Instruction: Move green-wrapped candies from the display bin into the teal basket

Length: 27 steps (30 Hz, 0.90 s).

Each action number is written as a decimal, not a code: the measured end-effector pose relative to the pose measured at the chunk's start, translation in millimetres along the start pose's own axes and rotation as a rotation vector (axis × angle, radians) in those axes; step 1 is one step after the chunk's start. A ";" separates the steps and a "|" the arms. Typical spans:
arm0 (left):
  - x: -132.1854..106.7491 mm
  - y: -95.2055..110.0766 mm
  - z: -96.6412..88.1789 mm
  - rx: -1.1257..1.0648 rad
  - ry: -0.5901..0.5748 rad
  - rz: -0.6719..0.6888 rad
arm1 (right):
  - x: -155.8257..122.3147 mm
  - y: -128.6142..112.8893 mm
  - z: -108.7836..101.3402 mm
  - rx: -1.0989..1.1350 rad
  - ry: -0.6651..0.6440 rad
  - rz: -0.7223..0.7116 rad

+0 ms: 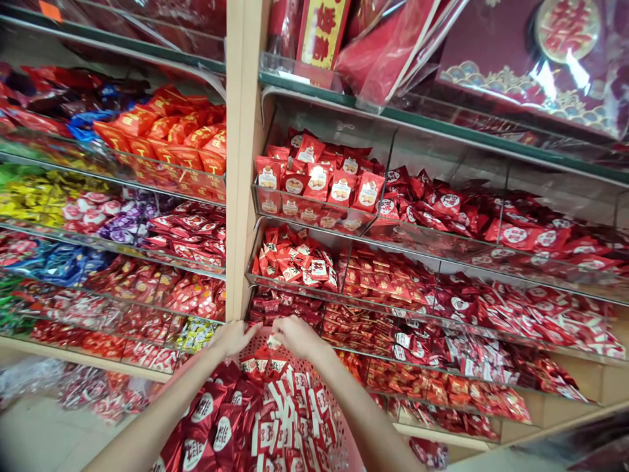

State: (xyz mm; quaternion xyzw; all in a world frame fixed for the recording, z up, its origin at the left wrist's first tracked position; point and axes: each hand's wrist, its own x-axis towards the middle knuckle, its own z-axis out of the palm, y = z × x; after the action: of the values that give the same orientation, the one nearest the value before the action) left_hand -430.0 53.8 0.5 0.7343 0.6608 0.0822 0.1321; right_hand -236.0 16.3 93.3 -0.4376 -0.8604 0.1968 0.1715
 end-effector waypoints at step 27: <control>-4.6 2.3 -4.7 0.002 0.007 -0.021 | 28.6 -46.8 -33.1 -0.341 0.187 0.042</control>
State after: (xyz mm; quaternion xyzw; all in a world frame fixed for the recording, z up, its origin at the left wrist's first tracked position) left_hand -429.7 49.5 5.8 0.7270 0.6691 0.0826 0.1297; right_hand -268.6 20.7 148.3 -0.4947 -0.8522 0.0104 0.1699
